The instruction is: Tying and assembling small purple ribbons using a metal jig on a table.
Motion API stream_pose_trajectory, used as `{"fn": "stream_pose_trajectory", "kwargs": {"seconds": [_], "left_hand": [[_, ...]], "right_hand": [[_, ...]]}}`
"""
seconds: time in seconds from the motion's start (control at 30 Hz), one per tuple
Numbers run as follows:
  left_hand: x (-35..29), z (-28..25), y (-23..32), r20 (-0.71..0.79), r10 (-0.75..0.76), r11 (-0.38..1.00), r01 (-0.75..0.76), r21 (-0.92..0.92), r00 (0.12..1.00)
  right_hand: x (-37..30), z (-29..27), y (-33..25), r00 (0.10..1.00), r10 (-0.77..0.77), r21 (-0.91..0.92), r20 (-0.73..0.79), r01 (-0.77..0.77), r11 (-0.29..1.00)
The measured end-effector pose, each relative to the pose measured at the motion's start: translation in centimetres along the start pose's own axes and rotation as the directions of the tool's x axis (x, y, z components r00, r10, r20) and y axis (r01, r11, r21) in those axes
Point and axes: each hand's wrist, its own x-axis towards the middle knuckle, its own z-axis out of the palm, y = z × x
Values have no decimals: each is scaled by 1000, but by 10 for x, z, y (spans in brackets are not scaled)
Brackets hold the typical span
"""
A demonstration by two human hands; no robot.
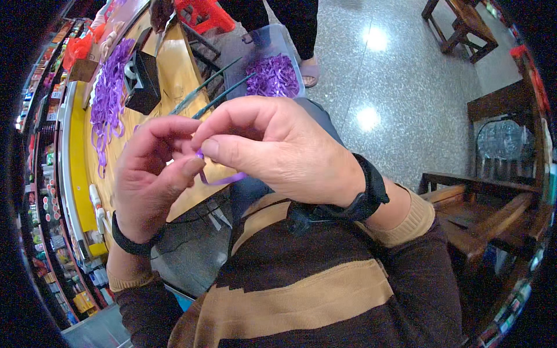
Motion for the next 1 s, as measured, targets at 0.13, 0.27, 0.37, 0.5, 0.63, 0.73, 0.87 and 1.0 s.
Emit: {"fn": "stream_pose_trajectory", "kwargs": {"seconds": [0.13, 0.27, 0.37, 0.5, 0.63, 0.73, 0.87, 1.0], "left_hand": [[2, 12, -2, -50, -108, 987, 101, -124, 993], [11, 16, -5, -98, -161, 960, 133, -247, 982], [18, 19, -3, -125, -184, 947, 142, -288, 975], [25, 22, -7, -166, -145, 955, 95, -280, 975], [31, 21, -8, -127, -180, 947, 136, -292, 976], [36, 20, -9, -95, -198, 921, 152, -359, 976], [44, -7, -10, -156, -178, 975, 152, -165, 972], [64, -41, -15, -195, -208, 977, 214, 8, 958]], "right_hand": [[0, -9, 9, 998, -63, -70, 9, 64, 996], [0, -8, 12, 996, -23, 102, -85, 32, 994], [1, -12, 17, 993, -42, 121, -113, 56, 991], [1, -13, 12, 996, 47, 231, -81, -28, 973], [2, -22, 6, 990, 101, 191, -100, -81, 978], [8, -32, 6, 989, 45, 56, -140, -38, 998], [26, -61, -3, 975, -86, -72, -206, 73, 995], [69, -99, 3, 982, -106, -149, -158, 82, 985]]}}
